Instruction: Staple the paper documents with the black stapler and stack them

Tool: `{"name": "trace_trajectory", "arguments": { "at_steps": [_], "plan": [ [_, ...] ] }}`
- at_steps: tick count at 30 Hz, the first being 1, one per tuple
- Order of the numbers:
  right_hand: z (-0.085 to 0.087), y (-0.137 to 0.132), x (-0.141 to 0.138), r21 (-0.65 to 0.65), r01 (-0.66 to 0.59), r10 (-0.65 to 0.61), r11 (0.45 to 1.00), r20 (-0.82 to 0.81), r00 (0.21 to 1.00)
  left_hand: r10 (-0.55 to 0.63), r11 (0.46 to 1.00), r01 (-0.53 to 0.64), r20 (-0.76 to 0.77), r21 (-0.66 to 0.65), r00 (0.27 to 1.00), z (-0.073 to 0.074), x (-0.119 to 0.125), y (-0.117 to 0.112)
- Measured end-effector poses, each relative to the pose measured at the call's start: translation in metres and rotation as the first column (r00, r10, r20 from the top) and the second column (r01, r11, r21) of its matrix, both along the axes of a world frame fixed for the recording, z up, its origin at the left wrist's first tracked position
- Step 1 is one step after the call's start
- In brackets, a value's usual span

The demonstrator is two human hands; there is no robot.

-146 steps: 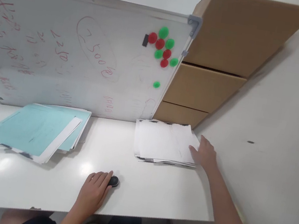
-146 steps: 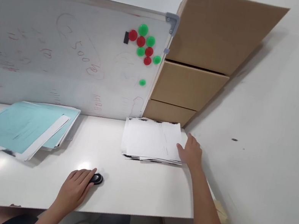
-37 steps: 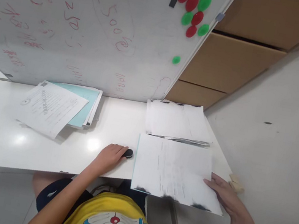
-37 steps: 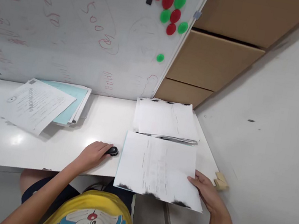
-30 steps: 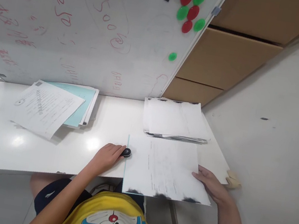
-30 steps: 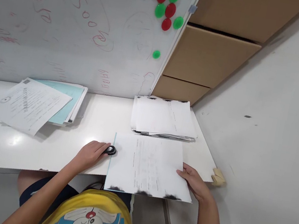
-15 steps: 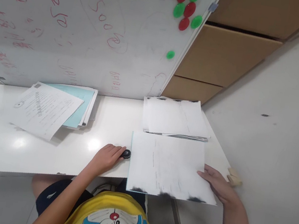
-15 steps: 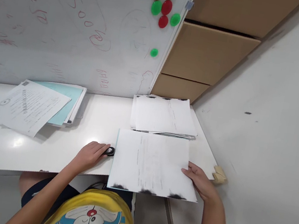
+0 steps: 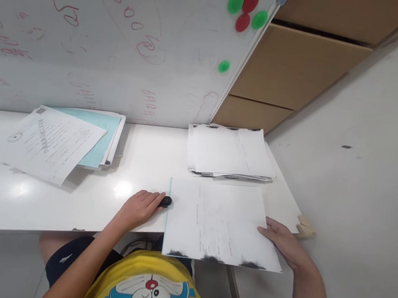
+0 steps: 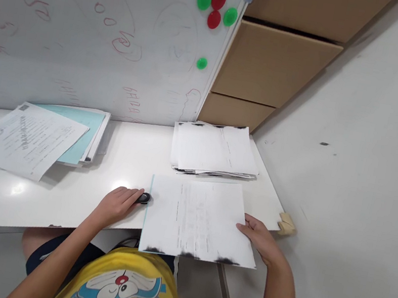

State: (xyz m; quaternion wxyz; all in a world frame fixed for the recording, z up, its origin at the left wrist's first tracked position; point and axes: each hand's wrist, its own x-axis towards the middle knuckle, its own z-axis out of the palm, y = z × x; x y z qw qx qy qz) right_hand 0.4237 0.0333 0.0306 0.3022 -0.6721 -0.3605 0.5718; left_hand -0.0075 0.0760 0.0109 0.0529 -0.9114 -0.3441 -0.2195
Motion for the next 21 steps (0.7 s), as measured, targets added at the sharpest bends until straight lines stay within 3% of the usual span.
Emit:
{"name": "trace_trajectory", "arguments": {
  "at_steps": [5, 10, 14, 18, 21],
  "plan": [
    [-0.005, 0.004, -0.015, 0.037, -0.059, 0.059, 0.998, -0.01, 0.998, 0.01, 1.0, -0.012, -0.087, -0.028, 0.996, 0.001, 0.0, 0.003],
    [-0.003, 0.005, -0.022, 0.062, -0.019, 0.019, 0.998, -0.012, 1.0, 0.033, 0.999, -0.033, -0.038, -0.001, 0.999, 0.004, 0.006, 0.001],
    [0.002, 0.003, -0.025, 0.06, 0.015, -0.014, 0.998, -0.012, 1.0, 0.121, 0.992, -0.12, 0.011, -0.038, 0.993, -0.004, 0.011, -0.005],
    [0.003, 0.008, -0.028, 0.105, 0.018, -0.017, 0.994, -0.01, 1.0, 0.098, 0.995, -0.098, -0.011, -0.027, 0.995, -0.009, 0.011, -0.006],
    [-0.002, 0.01, -0.033, 0.173, 0.009, -0.025, 0.985, 0.087, 0.996, 0.11, 0.993, -0.11, 0.01, 0.033, 0.994, -0.007, 0.01, -0.005]
  ]
}}
